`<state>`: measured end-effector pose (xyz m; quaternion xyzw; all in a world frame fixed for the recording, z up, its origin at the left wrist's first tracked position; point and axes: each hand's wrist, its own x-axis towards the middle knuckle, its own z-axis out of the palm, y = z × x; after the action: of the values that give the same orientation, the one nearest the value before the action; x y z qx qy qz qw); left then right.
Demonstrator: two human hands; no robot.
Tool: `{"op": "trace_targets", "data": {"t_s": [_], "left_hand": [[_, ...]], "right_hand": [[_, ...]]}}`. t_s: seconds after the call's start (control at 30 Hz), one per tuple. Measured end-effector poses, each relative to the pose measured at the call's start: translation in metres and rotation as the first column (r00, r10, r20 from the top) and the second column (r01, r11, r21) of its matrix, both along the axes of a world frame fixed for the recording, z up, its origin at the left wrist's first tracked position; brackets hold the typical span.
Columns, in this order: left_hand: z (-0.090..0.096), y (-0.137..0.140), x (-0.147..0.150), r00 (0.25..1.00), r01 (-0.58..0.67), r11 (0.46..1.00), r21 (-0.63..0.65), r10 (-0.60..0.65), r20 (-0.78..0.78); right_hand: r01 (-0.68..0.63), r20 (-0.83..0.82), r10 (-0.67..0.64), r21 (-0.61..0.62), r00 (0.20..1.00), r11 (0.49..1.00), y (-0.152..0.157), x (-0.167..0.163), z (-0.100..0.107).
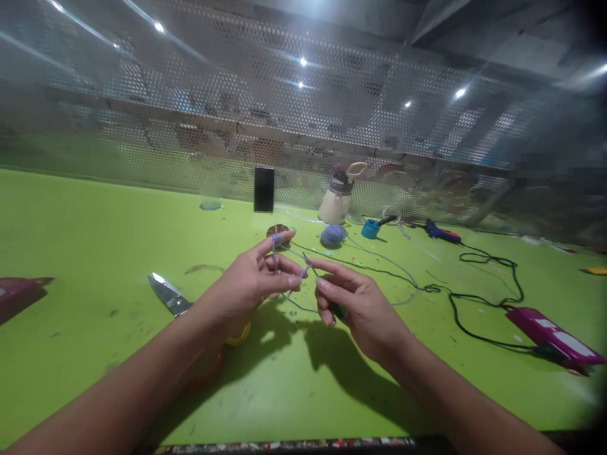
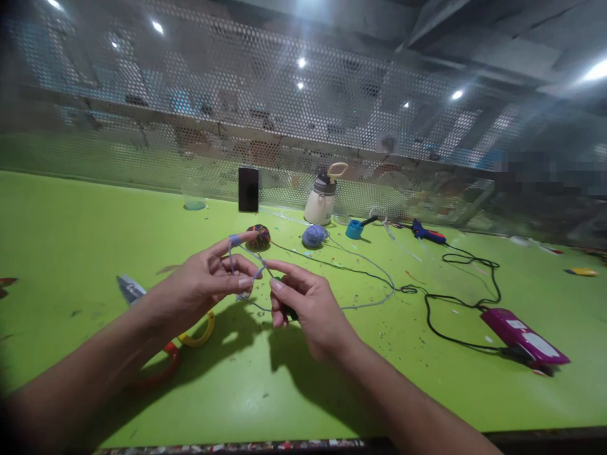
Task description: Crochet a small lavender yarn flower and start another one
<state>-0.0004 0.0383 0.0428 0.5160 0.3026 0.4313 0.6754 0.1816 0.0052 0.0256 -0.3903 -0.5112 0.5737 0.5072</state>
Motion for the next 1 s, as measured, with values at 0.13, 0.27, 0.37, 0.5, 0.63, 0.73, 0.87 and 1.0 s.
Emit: {"op": "trace_targets", "data": {"t_s": [0.13,0.27,0.37,0.5,0.63,0.73,0.87,1.0], "left_hand": [[0.003,0.001,-0.001,1.000,0.002,1.000,0.002,-0.002,-0.020],[0.003,0.002,-0.003,0.998,0.029,0.998,0.047,-0.026,-0.065],[0.000,0.001,-0.001,0.990,0.030,0.993,0.113,-0.014,-0.138],[-0.005,-0.005,0.004,0.939,-0.026,0.949,0.313,0.130,-0.317],[-0.006,-0.009,0.006,0.890,-0.010,0.921,0.390,0.186,-0.417],[-0.003,-0.006,0.006,0.950,0.003,0.984,0.180,0.053,-0.309],[-0.001,-0.002,0.003,0.980,0.004,1.000,-0.020,-0.008,-0.197],[0.002,-0.001,0.001,0.989,0.030,0.991,-0.128,-0.047,-0.138]], "right_hand": [[-0.056,0.049,0.056,0.009,0.997,0.998,0.001,0.005,0.004],[-0.078,0.100,0.079,-0.020,0.992,0.997,0.002,0.010,0.006],[-0.067,0.121,0.072,-0.043,0.990,0.997,0.000,0.011,0.005],[-0.045,0.175,0.065,-0.114,0.982,0.992,-0.002,0.010,0.004],[-0.073,0.342,0.100,-0.091,0.934,0.993,-0.003,0.014,0.004],[-0.088,0.551,0.013,0.109,0.835,0.990,-0.003,0.020,0.005],[-0.108,0.635,-0.181,0.389,0.751,0.915,-0.006,0.024,0.007],[-0.126,0.613,-0.159,0.395,0.774,0.910,-0.007,0.026,0.009]]}}
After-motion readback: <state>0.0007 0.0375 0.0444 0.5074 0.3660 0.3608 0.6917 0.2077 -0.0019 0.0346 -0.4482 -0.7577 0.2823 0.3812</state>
